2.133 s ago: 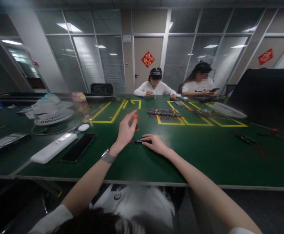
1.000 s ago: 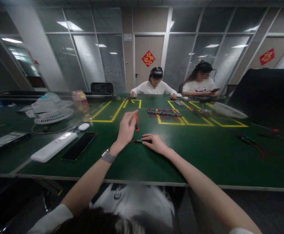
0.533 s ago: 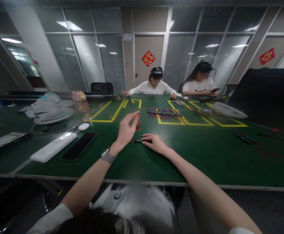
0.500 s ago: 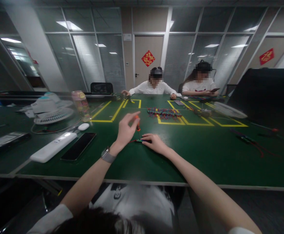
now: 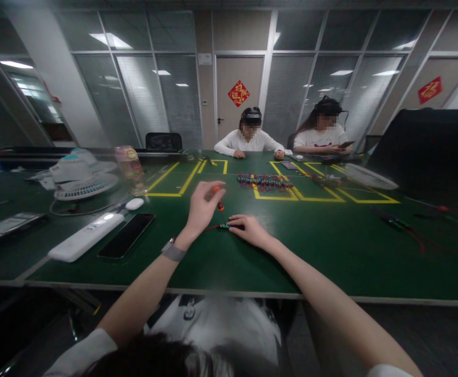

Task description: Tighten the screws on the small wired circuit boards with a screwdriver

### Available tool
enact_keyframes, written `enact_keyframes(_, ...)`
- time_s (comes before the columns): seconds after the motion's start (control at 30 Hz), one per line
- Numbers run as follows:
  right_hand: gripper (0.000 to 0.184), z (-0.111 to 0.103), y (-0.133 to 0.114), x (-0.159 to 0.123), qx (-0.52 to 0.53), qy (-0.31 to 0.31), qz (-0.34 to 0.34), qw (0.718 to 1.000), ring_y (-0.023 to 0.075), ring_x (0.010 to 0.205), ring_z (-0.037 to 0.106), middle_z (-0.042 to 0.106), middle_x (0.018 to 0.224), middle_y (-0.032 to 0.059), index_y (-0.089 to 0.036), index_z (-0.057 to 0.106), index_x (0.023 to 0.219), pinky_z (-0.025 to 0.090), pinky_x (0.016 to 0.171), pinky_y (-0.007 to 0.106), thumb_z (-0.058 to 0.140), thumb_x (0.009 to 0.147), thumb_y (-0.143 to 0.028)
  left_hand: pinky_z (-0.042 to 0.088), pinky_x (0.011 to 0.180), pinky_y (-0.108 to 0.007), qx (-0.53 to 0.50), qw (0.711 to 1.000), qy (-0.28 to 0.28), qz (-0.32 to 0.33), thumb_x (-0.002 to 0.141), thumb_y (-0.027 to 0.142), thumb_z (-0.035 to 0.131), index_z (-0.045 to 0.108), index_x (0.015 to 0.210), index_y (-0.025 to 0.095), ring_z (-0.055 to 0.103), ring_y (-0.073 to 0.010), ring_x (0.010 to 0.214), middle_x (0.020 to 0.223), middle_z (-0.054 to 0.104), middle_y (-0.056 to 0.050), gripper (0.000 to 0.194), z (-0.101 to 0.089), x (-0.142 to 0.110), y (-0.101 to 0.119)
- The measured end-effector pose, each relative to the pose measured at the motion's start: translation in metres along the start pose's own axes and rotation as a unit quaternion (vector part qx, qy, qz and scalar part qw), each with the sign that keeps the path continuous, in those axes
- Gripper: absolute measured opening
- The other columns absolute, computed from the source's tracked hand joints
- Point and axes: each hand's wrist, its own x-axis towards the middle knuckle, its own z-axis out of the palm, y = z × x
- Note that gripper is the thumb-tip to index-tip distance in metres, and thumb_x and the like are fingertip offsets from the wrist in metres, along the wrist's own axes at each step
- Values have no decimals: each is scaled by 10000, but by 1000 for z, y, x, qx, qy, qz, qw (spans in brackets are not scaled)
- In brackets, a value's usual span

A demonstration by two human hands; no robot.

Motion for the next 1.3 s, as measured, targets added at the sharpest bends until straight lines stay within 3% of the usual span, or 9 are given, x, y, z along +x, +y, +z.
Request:
enact_keyframes(0.07, 237, 0, 0, 0, 0, 1, -2, 1000, 240, 1061, 630, 667, 1164, 87, -230, 721, 1039, 480, 948, 392, 584, 853, -286, 471, 856, -258, 8, 1000, 6, -6, 917, 229, 479, 643, 1084, 215, 579, -145, 946, 1021, 566, -56, 235, 0, 1, 0)
enact_keyframes(0.17, 228, 0, 0, 0, 2, 5, -6, 1000, 238, 1049, 635, 670, 1160, 82, -236, 724, 1028, 482, 945, 395, 588, 851, -283, 470, 879, -265, -41, 998, -38, 11, 945, 180, 393, 577, 1185, 206, 586, -145, 995, 1094, 596, -64, 304, 1, 1, 1)
enact_keyframes(0.23, 226, 0, 0, 0, 3, 4, -4, 1000, 238, 1046, 636, 670, 1159, 80, -238, 726, 1024, 490, 934, 391, 591, 849, -283, 483, 835, -255, -50, 997, -52, 26, 929, 191, 445, 577, 1182, 211, 600, -139, 930, 1043, 618, -52, 286, 2, 0, 2)
enact_keyframes(0.37, 222, 0, 1, 0, 2, 2, -3, 1000, 238, 1043, 638, 673, 1155, 75, -246, 726, 1021, 497, 920, 392, 593, 845, -274, 470, 823, -265, 45, 998, -3, 49, 862, 256, 588, 658, 1047, 217, 574, -140, 844, 924, 573, -35, 201, 0, -2, 6)
enact_keyframes(0.53, 225, 1, 2, 0, 5, 4, -6, 1000, 236, 1040, 639, 673, 1154, 80, -238, 726, 1021, 494, 923, 389, 591, 846, -276, 441, 919, -282, 22, 997, -32, 70, 947, 196, 404, 568, 1212, 203, 566, -152, 1021, 1093, 576, -73, 313, 0, -1, 6)
enact_keyframes(0.77, 274, 3, 3, 0, 11, 21, -18, 1000, 235, 1041, 637, 684, 1127, 91, -217, 701, 1080, 492, 925, 379, 605, 840, -306, 472, 809, -255, 36, 999, 13, 30, 856, 274, 597, 672, 1048, 224, 553, -127, 820, 922, 534, -32, 212, 1, -1, 2)
enact_keyframes(0.93, 229, 3, 2, 1, 4, 24, -11, 1000, 231, 998, 650, 684, 1121, 85, -229, 725, 1016, 506, 887, 372, 615, 829, -301, 453, 884, -263, -19, 999, -30, 23, 929, 172, 424, 572, 1219, 211, 562, -133, 970, 1077, 561, -65, 328, 1, 0, 3)
enact_keyframes(1.13, 170, 5, -1, 4, -7, 39, -7, 999, 227, 965, 649, 709, 1033, 70, -235, 743, 938, 493, 891, 376, 654, 796, -264, 475, 806, -256, 3, 999, -9, 33, 860, 247, 585, 656, 1091, 233, 563, -128, 837, 926, 556, -30, 242, 1, -1, 3)
enact_keyframes(1.3, 144, 7, 0, 5, -40, 55, 7, 998, 220, 886, 632, 705, 935, 70, -227, 749, 892, 497, 823, 358, 680, 775, -274, 468, 871, -271, -28, 998, -38, 34, 916, 191, 463, 592, 1200, 241, 563, -135, 956, 1067, 559, -56, 316, 2, -1, 2)
